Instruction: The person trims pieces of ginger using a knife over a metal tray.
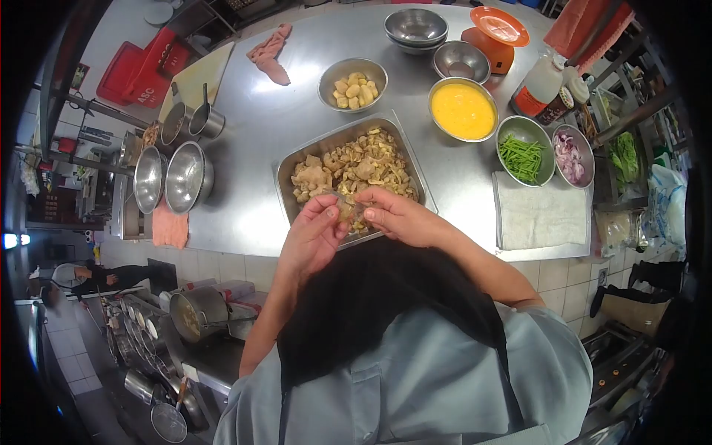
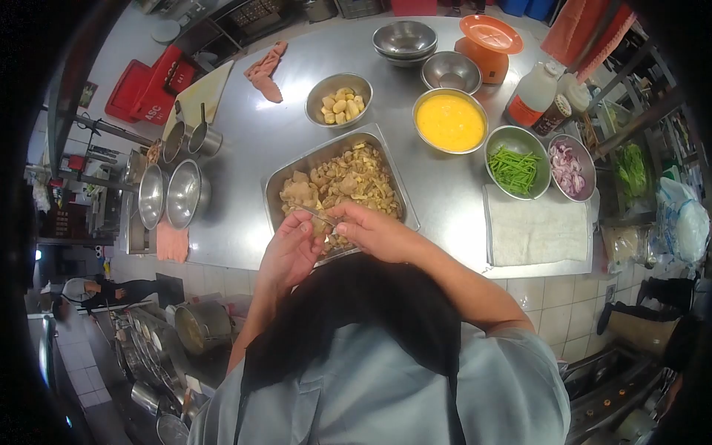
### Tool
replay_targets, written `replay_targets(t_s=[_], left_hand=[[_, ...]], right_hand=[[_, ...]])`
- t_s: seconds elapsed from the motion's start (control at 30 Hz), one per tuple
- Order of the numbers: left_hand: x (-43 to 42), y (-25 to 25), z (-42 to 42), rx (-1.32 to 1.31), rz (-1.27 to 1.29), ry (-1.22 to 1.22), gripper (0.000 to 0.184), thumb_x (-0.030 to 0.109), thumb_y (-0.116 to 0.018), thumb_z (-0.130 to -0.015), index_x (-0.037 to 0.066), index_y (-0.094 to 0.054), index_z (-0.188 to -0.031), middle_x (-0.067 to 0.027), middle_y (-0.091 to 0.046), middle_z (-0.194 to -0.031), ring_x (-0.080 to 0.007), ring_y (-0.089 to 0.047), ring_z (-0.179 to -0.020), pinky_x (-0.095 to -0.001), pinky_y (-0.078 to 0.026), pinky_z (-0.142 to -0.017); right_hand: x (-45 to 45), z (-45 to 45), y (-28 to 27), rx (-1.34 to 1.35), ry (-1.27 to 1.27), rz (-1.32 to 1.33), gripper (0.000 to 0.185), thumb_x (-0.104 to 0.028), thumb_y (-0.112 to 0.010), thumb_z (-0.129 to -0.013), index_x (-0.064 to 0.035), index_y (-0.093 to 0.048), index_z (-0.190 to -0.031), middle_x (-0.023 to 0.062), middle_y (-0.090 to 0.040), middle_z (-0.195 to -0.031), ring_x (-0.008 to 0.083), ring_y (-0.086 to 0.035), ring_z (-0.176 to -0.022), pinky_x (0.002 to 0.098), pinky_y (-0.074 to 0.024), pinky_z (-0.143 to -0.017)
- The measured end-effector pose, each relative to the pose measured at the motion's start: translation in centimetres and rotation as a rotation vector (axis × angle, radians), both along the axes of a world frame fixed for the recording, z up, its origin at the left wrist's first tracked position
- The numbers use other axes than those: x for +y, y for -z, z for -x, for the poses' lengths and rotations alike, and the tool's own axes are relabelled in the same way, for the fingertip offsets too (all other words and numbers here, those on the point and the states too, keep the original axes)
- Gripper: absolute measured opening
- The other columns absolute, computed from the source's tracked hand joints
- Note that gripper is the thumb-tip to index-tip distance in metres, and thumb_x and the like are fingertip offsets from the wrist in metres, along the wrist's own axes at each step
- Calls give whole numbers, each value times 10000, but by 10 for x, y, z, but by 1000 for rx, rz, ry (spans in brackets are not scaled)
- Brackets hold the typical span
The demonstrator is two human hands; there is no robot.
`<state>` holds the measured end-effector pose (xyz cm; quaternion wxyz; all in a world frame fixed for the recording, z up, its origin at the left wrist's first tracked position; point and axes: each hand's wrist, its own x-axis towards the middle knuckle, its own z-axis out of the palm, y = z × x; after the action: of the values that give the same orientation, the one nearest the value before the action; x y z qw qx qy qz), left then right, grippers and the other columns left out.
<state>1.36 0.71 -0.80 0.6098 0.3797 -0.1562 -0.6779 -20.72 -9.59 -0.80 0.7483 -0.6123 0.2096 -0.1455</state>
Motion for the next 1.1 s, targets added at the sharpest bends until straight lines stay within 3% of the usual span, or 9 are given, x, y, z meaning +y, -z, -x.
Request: replay_targets(t_s=[0.07, 0.17, 0.47, 0.67, 0.77, 0.87, 0.97, 1.07, 1.1], left_hand=[[-1, 12, -3, -92, 127, 28, 202, 46, -634, -1029, 54, -616, -1230, -46, -660, -1051, -163, -627, -911, -289, -498, -767], [-2, -4, 12, -324, 87, 117, 245, 3, -635, -1003, 61, -610, -1240, -77, -674, -1109, -159, -633, -917, -297, -507, -781], [-8, 2, 9, -479, 118, -20, 296, -62, -631, -967, 52, -543, -1226, -64, -601, -1219, -134, -586, -882, -287, -477, -796], [-12, 6, 10, -373, 102, -23, 300, -33, -646, -977, 53, -537, -1243, -50, -595, -1090, -118, -554, -857, -279, -454, -760], [-14, 15, 4, -545, 83, 53, 274, -25, -639, -985, 51, -545, -1231, -39, -600, -1031, -115, -552, -854, -273, -453, -764], [-17, 26, -2, -666, 106, 77, 284, -16, -666, -967, 33, -561, -1227, -39, -606, -1038, -89, -559, -837, -252, -461, -746], [-21, 28, -1, -703, 140, 155, 286, -35, -672, -955, 25, -571, -1215, -29, -598, -1058, -81, -566, -875, -238, -468, -770], [-20, 33, -11, -705, 159, 263, 280, -18, -675, -957, 27, -567, -1211, -27, -591, -1063, -93, -575, -908, -237, -476, -800], [-20, 31, -13, -713, 159, 269, 279, -13, -677, -957, 27, -567, -1211, -26, -590, -1063, -93, -574, -909, -237, -476, -799]], right_hand=[[-3, 1, 6, -31, -71, -396, 371, -251, -513, -1111, -142, -477, -1465, -11, -513, -821, 100, -469, -619, 276, -402, -531], [-9, 2, -5, 5, 10, -574, 401, -285, -499, -1120, -184, -426, -1502, -52, -399, -745, 44, -280, -544, 215, -218, -466], [-10, 17, -2, 37, 64, -512, 369, -269, -486, -1122, -170, -418, -1471, -43, -411, -748, 53, -305, -542, 213, -239, -455], [-12, 29, 8, 96, 29, -437, 299, -189, -470, -1087, -36, -501, -1342, 12, -585, -819, 73, -445, -543, 232, -356, -453], [-8, 40, 6, 239, 58, -319, 276, -194, -463, -1082, 15, -561, -1232, 77, -693, -919, 109, -576, -590, 249, -442, -469], [-2, 41, 15, 548, 19, 143, 304, -222, -442, -1090, 26, -592, -1180, 116, -725, -963, 148, -642, -631, 307, -518, -513], [18, 46, -10, 500, 206, 57, 341, -240, -444, -1064, 66, -592, -1094, 191, -720, -921, 267, -713, -690, 431, -578, -669], [37, 60, 40, 472, 508, 674, 313, -252, -469, -1051, 46, -564, -1042, 223, -702, -901, 332, -724, -730, 470, -572, -726], [42, 71, 41, 553, 614, 565, 302, -251, -477, -1049, 40, -557, -1027, 226, -701, -901, 339, -722, -741, 473, -569, -725]])
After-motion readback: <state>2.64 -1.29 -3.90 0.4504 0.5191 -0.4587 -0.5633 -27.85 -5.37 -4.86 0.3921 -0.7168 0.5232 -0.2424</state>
